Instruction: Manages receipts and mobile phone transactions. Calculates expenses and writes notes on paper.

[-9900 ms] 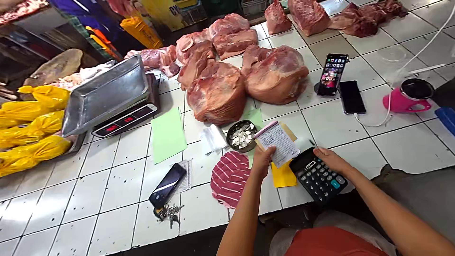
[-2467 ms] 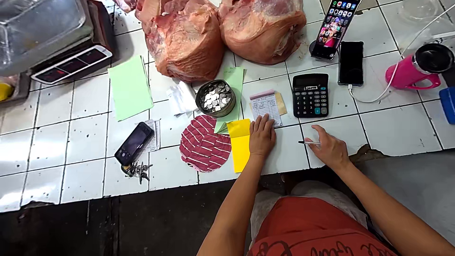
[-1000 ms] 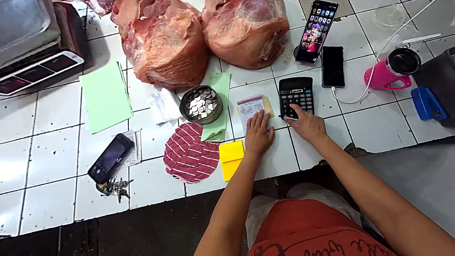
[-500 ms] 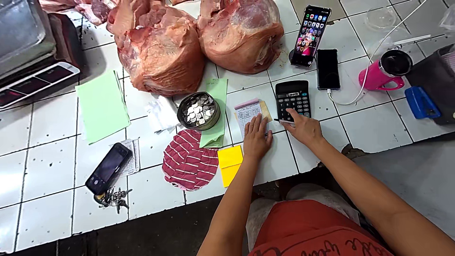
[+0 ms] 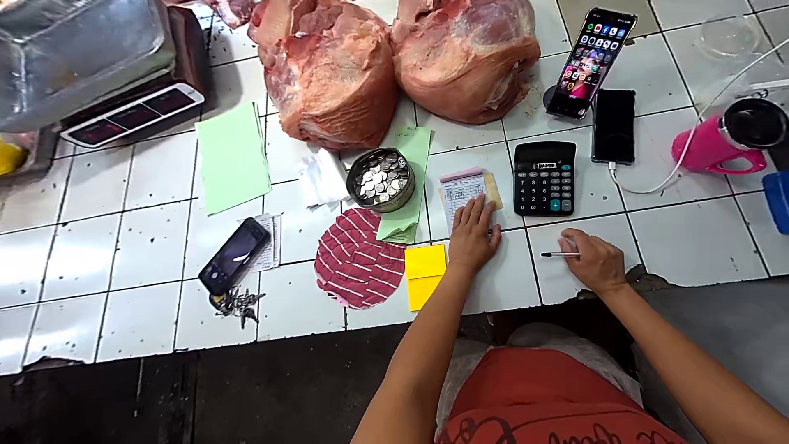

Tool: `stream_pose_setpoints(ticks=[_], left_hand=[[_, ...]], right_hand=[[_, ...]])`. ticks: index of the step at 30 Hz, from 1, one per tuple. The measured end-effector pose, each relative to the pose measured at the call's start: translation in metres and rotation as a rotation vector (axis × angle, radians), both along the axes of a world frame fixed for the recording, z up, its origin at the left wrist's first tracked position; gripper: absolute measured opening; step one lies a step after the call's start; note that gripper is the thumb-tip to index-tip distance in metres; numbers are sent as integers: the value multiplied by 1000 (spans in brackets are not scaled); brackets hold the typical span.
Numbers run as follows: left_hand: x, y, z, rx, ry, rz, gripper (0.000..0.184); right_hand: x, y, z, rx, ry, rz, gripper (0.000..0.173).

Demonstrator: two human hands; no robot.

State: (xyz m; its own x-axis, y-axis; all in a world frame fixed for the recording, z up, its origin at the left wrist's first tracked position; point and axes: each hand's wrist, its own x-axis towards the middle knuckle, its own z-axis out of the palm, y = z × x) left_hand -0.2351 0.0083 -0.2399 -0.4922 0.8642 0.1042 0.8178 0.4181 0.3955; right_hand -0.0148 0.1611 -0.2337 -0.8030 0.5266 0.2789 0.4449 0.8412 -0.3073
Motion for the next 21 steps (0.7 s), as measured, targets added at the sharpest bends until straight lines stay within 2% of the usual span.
stream_pose_setpoints(ticks=[13, 21], left_hand=[[2, 1, -1, -24, 10, 7, 50], [0, 2, 1, -69, -10, -6, 50]], right_hand=[[-20, 7, -5, 24, -48, -126, 41], [-18, 11, -4, 26, -11, 1, 40]])
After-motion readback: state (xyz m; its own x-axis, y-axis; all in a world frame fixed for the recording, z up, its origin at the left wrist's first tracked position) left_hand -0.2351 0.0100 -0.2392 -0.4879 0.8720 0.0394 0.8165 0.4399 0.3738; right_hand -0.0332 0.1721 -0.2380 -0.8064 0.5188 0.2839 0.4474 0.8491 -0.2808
